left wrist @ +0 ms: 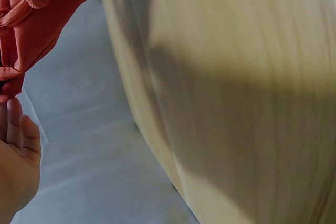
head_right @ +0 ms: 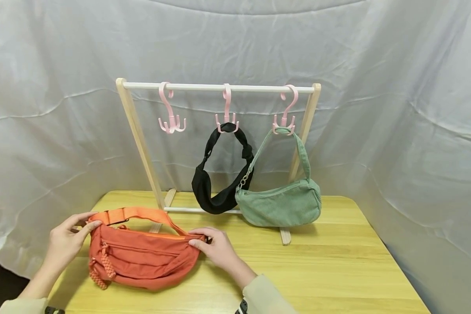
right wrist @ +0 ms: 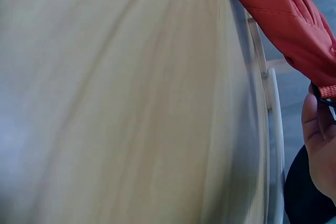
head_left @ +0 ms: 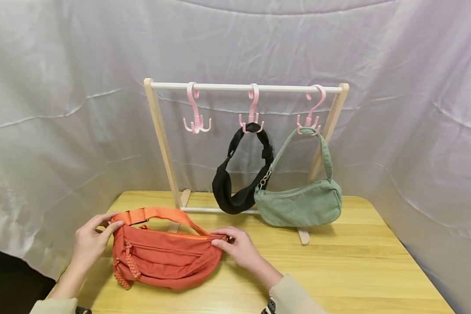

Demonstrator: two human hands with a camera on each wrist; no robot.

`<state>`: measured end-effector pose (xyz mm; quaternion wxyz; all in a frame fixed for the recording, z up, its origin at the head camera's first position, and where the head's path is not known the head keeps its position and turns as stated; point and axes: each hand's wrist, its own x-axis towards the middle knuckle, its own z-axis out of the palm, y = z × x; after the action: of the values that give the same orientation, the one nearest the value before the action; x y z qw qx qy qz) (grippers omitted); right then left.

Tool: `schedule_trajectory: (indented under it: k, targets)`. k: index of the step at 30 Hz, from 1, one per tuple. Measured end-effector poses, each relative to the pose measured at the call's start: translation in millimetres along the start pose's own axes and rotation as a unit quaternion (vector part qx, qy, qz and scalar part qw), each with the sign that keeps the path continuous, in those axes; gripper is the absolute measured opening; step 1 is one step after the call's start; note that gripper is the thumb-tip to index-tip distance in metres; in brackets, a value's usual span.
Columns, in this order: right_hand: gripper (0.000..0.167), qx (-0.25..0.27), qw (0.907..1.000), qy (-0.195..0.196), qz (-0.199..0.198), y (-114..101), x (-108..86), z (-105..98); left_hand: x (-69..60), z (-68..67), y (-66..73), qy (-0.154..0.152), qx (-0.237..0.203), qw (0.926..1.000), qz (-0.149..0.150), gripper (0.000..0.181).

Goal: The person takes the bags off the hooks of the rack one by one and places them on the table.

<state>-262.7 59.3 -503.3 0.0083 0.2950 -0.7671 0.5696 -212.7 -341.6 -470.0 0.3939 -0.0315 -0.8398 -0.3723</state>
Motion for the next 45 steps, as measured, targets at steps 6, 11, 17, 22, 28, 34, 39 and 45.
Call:
schedule_trajectory:
  k: [6,11,17,22,28,34,39,45]
  targets:
    - [0.027,0.009,0.9995,-0.02,0.023,-6,4.9,12,2.1,-6.4,-17.4,-0.008,0.021,0.9997,-0.006,0.028]
    - [0.028,0.007,0.9985,-0.042,0.033,-8,7.9,24,2.3,-13.1,-30.0,-0.013,0.059,0.9981,-0.009,0.028]
    - [0.033,-0.001,0.9963,-0.07,0.049,-10,14.3,37,3.1,-22.3,-43.6,-0.043,0.084,0.9948,-0.04,0.027]
    - [0.032,-0.012,0.9942,-0.094,0.052,-10,19.0,50,1.3,-30.9,-54.7,-0.073,0.108,0.9886,-0.077,0.028]
    - [0.032,-0.043,0.9904,-0.125,0.041,-8,24.4,65,1.6,-41.5,-64.2,-0.111,0.142,0.9789,-0.096,0.033]
    - [0.033,-0.063,0.9859,-0.152,0.032,-9,27.6,76,0.9,-46.5,-72.1,-0.131,0.167,0.972,-0.101,0.031]
    - [0.034,-0.072,0.9864,-0.145,0.026,-7,27.7,79,-0.8,-47.1,-74.7,-0.151,0.168,0.9688,-0.102,0.027]
    - [0.035,-0.089,0.9847,-0.149,0.013,-3,26.8,82,-6.2,-50.1,-75.9,-0.17,0.168,0.9647,-0.11,0.028]
